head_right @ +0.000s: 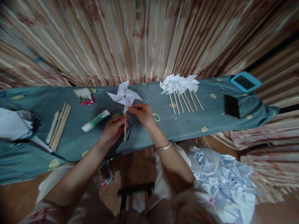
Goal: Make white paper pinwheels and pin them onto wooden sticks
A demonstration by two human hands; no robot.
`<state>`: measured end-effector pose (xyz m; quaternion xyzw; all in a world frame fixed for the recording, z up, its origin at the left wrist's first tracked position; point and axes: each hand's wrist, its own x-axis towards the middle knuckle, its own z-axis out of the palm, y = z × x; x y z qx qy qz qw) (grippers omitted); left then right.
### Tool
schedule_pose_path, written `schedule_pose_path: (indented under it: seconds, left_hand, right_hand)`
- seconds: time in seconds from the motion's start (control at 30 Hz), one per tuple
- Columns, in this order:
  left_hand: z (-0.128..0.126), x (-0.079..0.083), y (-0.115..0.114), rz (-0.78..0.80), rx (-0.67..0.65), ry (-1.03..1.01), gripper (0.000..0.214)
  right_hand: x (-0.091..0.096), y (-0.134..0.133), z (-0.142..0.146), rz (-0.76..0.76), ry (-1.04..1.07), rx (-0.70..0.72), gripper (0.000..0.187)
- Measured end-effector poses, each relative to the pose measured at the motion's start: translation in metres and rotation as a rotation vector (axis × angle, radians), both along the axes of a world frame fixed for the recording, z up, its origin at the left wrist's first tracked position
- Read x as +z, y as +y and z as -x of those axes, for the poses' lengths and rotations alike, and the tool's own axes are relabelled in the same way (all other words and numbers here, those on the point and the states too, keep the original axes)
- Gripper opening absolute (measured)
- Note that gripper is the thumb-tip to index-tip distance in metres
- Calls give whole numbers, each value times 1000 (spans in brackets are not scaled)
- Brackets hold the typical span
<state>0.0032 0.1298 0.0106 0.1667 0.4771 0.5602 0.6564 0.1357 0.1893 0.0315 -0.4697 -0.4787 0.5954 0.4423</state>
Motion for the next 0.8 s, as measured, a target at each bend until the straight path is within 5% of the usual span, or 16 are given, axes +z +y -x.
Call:
schedule_pose_path:
  seconds: [0.47, 0.8]
  left_hand:
    - [4, 1, 1, 8, 2, -11, 29]
    - [2, 6, -1, 33, -37, -14, 27]
  right_hand:
    - [6, -1, -6, -58, -47, 91, 47]
    - [6, 18, -37, -181, -101, -241, 37]
